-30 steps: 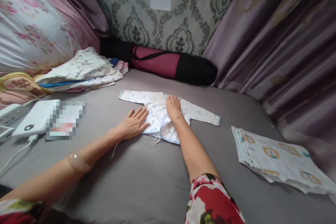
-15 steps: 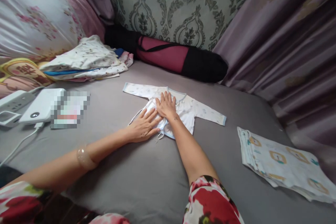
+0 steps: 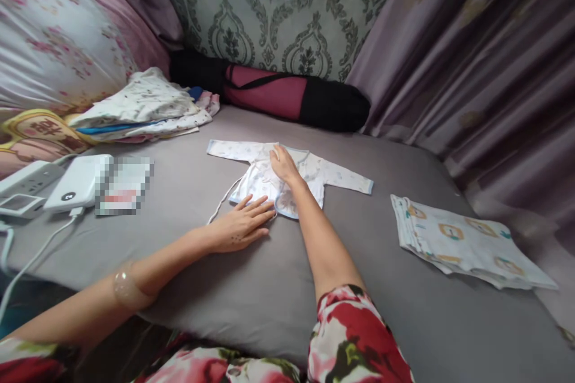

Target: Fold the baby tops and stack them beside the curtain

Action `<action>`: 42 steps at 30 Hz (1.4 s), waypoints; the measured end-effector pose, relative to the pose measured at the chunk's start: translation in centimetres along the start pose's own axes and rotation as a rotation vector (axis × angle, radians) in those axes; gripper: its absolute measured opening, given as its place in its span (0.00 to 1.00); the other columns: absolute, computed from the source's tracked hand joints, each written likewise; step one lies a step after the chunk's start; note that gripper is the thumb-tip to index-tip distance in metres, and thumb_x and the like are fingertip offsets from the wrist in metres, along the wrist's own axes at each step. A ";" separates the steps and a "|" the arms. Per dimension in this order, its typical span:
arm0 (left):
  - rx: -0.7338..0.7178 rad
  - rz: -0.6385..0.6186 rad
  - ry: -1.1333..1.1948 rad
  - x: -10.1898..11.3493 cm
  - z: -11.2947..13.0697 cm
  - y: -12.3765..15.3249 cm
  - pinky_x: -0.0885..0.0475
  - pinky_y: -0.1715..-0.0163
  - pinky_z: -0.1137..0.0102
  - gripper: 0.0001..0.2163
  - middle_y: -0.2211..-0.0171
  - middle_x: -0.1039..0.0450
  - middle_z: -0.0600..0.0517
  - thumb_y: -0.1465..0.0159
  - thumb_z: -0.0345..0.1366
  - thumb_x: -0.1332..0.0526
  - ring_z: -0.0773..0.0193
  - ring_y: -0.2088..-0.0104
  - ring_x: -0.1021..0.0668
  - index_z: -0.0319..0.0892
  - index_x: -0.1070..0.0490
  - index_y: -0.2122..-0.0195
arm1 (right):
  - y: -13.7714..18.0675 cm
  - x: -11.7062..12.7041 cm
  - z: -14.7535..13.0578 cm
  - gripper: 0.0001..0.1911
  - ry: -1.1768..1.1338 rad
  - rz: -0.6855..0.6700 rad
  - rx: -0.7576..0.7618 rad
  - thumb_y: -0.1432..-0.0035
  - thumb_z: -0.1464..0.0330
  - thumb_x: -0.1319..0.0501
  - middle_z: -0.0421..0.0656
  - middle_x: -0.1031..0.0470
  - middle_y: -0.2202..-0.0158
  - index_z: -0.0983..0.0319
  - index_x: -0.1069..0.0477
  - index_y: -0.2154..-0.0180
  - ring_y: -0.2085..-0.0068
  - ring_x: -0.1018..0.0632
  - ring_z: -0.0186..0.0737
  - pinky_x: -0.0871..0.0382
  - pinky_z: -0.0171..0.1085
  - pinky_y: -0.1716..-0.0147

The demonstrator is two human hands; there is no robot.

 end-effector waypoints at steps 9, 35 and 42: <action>0.516 0.300 0.275 5.2 -4.6 -4.0 0.29 0.55 0.65 0.17 0.57 0.24 0.46 0.41 0.22 0.51 0.59 0.56 0.23 0.40 0.31 0.54 | 9.0 1.5 -1.3 0.22 0.210 -0.093 -0.180 0.45 0.61 0.40 0.55 0.27 0.51 0.65 0.35 0.50 0.50 0.25 0.52 0.33 0.40 0.55; 0.387 0.290 0.211 0.9 -1.7 -6.5 0.36 0.67 0.70 0.07 0.72 0.29 0.49 0.40 0.29 0.44 0.61 0.68 0.27 0.40 0.28 0.72 | 8.3 1.4 3.2 0.12 -0.640 -0.188 -0.233 0.49 0.75 0.41 0.36 0.30 0.72 0.63 0.34 0.60 0.74 0.26 0.32 0.31 0.31 0.74; 0.437 0.151 0.391 1.3 -1.7 -6.1 0.39 0.72 0.72 0.09 0.77 0.29 0.51 0.44 0.30 0.46 0.65 0.74 0.29 0.39 0.26 0.77 | 8.0 0.7 3.2 0.12 -0.440 -0.144 -0.175 0.49 0.74 0.40 0.38 0.27 0.68 0.64 0.30 0.59 0.70 0.26 0.32 0.33 0.31 0.69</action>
Point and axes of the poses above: each hand's wrist, its own y-axis away from the middle knuckle, its own x-axis out of the back of the hand, z = x × y, the point moved 7 cm from there along -y, towards the middle knuckle
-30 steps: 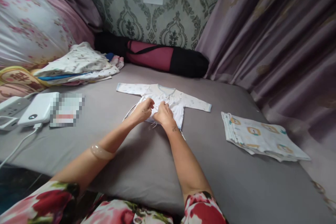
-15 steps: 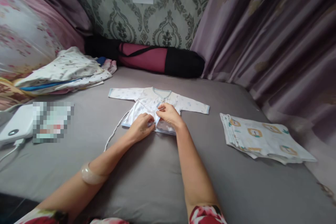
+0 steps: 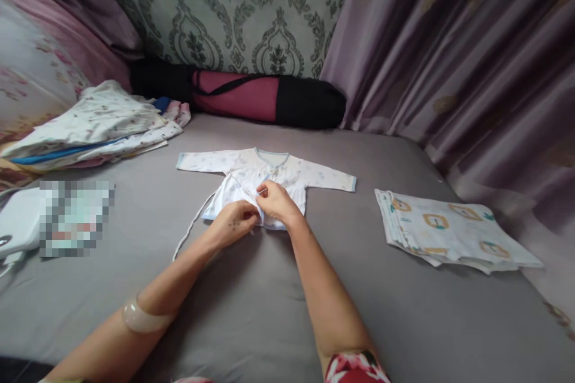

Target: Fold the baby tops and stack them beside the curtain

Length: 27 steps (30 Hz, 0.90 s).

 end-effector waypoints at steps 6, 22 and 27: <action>0.204 0.011 0.049 2.6 -1.8 -0.1 0.36 0.72 0.72 0.12 0.77 0.26 0.52 0.45 0.32 0.47 0.63 0.74 0.26 0.39 0.22 0.72 | 0.6 -1.0 -0.9 0.13 0.159 -0.034 0.052 0.45 0.75 0.43 0.43 0.22 0.63 0.64 0.28 0.57 0.62 0.23 0.36 0.31 0.33 0.60; 0.224 0.006 -0.019 2.1 -1.2 -12.9 0.37 0.74 0.73 0.10 0.81 0.31 0.52 0.47 0.39 0.35 0.65 0.75 0.28 0.36 0.23 0.73 | 4.8 -1.2 -5.1 0.16 0.713 -0.186 -0.008 0.40 0.79 0.47 0.56 0.25 0.51 0.68 0.28 0.52 0.50 0.22 0.49 0.31 0.39 0.55; 0.208 0.051 0.005 2.4 -2.0 -13.8 0.35 0.71 0.72 0.10 0.77 0.28 0.51 0.47 0.37 0.38 0.64 0.72 0.26 0.36 0.23 0.69 | 4.3 -1.5 -4.0 0.17 0.706 -0.259 -0.033 0.41 0.78 0.45 0.57 0.23 0.52 0.67 0.29 0.50 0.49 0.23 0.51 0.30 0.39 0.57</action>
Point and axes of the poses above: each hand's wrist, its own y-axis away from the middle knuckle, its own x-axis out of the back of the hand, z = x × y, the point moved 7 cm from there along -y, towards the middle knuckle
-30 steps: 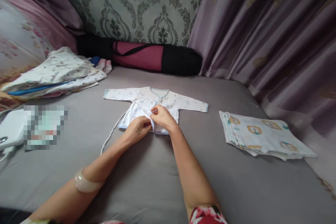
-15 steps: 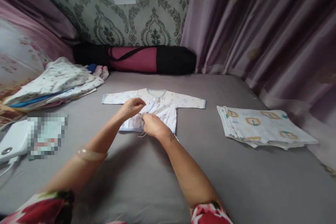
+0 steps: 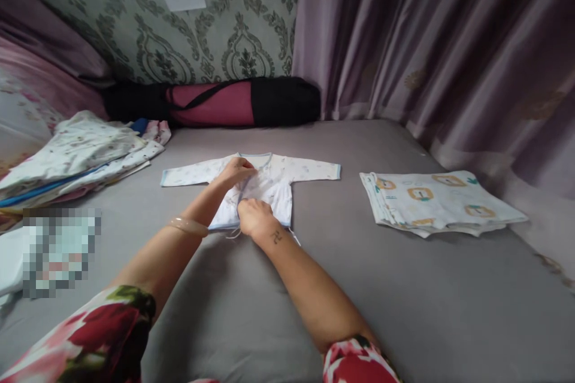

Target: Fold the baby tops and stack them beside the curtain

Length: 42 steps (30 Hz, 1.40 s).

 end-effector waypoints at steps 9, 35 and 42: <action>-0.139 0.091 -0.222 -1.1 -1.4 -0.3 0.32 0.63 0.68 0.12 0.66 0.24 0.45 0.39 0.33 0.45 0.59 0.66 0.24 0.37 0.27 0.57 | -0.4 -0.6 -0.2 0.24 0.054 0.003 0.025 0.47 0.75 0.39 0.60 0.23 0.52 0.69 0.33 0.47 0.50 0.22 0.54 0.28 0.42 0.56; -0.545 -0.029 -0.265 -2.6 -1.5 13.2 0.44 0.39 0.53 0.20 0.37 0.37 0.45 0.34 0.44 0.46 0.48 0.36 0.39 0.44 0.33 0.43 | 3.9 -2.1 12.3 0.19 -0.268 0.169 -0.434 0.46 0.61 0.42 0.45 0.27 0.84 0.64 0.28 0.83 0.83 0.27 0.35 0.37 0.31 0.80; -0.479 -0.131 -0.357 -3.3 -2.5 13.5 0.51 0.36 0.50 0.23 0.33 0.46 0.44 0.34 0.43 0.48 0.48 0.32 0.46 0.45 0.37 0.38 | 4.2 -3.1 14.1 0.14 -0.368 0.149 -0.471 0.50 0.64 0.40 0.39 0.37 0.90 0.63 0.30 0.83 0.87 0.34 0.31 0.42 0.30 0.84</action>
Point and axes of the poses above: each hand's wrist, its own y-axis away from the middle knuckle, its own x-axis out of the back of the hand, z = x × y, the point moved 7 cm from there along -y, towards the middle knuckle
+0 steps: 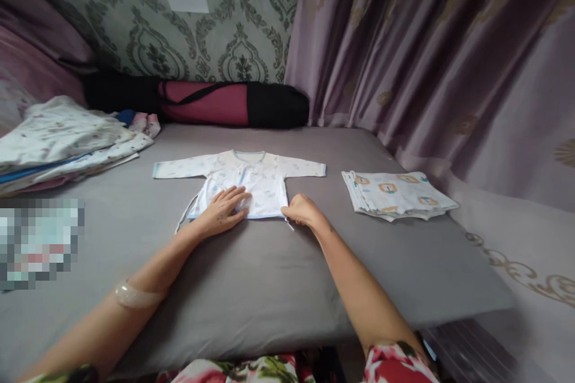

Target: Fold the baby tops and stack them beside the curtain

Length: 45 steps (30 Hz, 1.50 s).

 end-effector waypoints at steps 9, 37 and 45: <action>-0.032 -0.003 -0.117 2.7 3.1 -1.7 0.43 0.44 0.46 0.12 0.49 0.28 0.42 0.37 0.36 0.46 0.44 0.44 0.32 0.44 0.27 0.55 | -1.0 2.3 -1.9 0.19 0.158 0.008 0.148 0.43 0.59 0.42 0.41 0.30 0.84 0.63 0.27 0.79 0.81 0.29 0.33 0.41 0.31 0.78; -0.040 0.121 -0.197 -3.1 6.8 -5.0 0.54 0.37 0.41 0.34 0.32 0.47 0.40 0.33 0.59 0.59 0.41 0.32 0.48 0.44 0.46 0.33 | -14.4 3.0 -13.9 0.11 0.381 0.225 0.541 0.35 0.71 0.48 0.47 0.27 0.51 0.60 0.31 0.53 0.52 0.26 0.43 0.34 0.38 0.54; -0.049 0.168 -0.216 -3.0 6.7 -4.9 0.52 0.37 0.43 0.35 0.33 0.47 0.38 0.33 0.60 0.58 0.40 0.33 0.46 0.42 0.44 0.33 | -10.5 1.7 -11.4 0.21 0.230 0.325 0.681 0.34 0.73 0.55 0.50 0.30 0.42 0.65 0.36 0.42 0.41 0.32 0.40 0.43 0.39 0.41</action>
Point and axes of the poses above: each hand's wrist, its own y-axis away from the middle knuckle, its own x-axis out of the back of the hand, z = x × y, the point moved 7 cm from there along -y, towards the middle knuckle
